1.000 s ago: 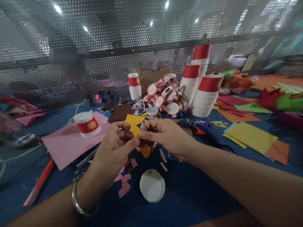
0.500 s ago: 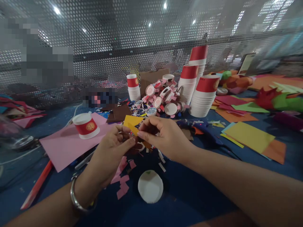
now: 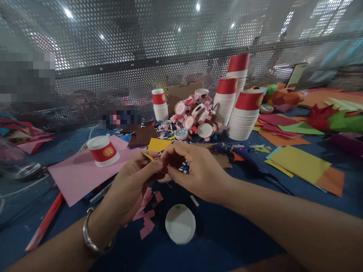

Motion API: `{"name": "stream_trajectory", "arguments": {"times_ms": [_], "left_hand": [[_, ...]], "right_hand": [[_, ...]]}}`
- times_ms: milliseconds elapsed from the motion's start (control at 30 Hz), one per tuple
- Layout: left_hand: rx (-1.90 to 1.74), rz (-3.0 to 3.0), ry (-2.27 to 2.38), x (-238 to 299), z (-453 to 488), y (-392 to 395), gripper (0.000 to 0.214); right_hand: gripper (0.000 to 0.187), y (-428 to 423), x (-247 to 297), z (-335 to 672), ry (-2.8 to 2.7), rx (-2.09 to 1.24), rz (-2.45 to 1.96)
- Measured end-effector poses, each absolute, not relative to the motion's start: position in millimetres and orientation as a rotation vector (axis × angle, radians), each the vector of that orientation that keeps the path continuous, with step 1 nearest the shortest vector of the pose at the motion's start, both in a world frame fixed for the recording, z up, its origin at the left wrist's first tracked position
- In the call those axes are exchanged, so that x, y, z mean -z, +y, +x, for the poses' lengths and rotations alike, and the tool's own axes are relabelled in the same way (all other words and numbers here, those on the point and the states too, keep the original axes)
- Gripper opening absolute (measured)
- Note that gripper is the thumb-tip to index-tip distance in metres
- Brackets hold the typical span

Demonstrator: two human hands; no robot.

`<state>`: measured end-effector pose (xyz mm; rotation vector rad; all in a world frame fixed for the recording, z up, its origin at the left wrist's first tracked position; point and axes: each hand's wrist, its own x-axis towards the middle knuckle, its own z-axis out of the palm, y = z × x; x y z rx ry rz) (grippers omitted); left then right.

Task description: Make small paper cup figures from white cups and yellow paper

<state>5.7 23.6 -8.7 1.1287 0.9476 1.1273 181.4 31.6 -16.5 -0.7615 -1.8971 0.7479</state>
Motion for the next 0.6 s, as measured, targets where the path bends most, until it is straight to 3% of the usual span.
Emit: {"name": "stream_trajectory", "arguments": {"times_ms": [233, 400, 600], "left_hand": [[-1.191, 1.278, 1.167, 11.9, -0.9, 26.2, 0.046], [-1.176, 1.371, 1.2, 15.6, -5.8, 31.6, 0.05], [-1.182, 1.314, 1.128, 13.0, -5.3, 30.8, 0.05]], "right_hand": [[0.011, 30.4, 15.5, 181.9, -1.802, -0.761, -0.773], [0.004, 33.2, 13.0, 186.1, -1.693, -0.637, -0.906], [0.009, 41.6, 15.7, 188.3, -1.703, -0.812, -0.993]]}}
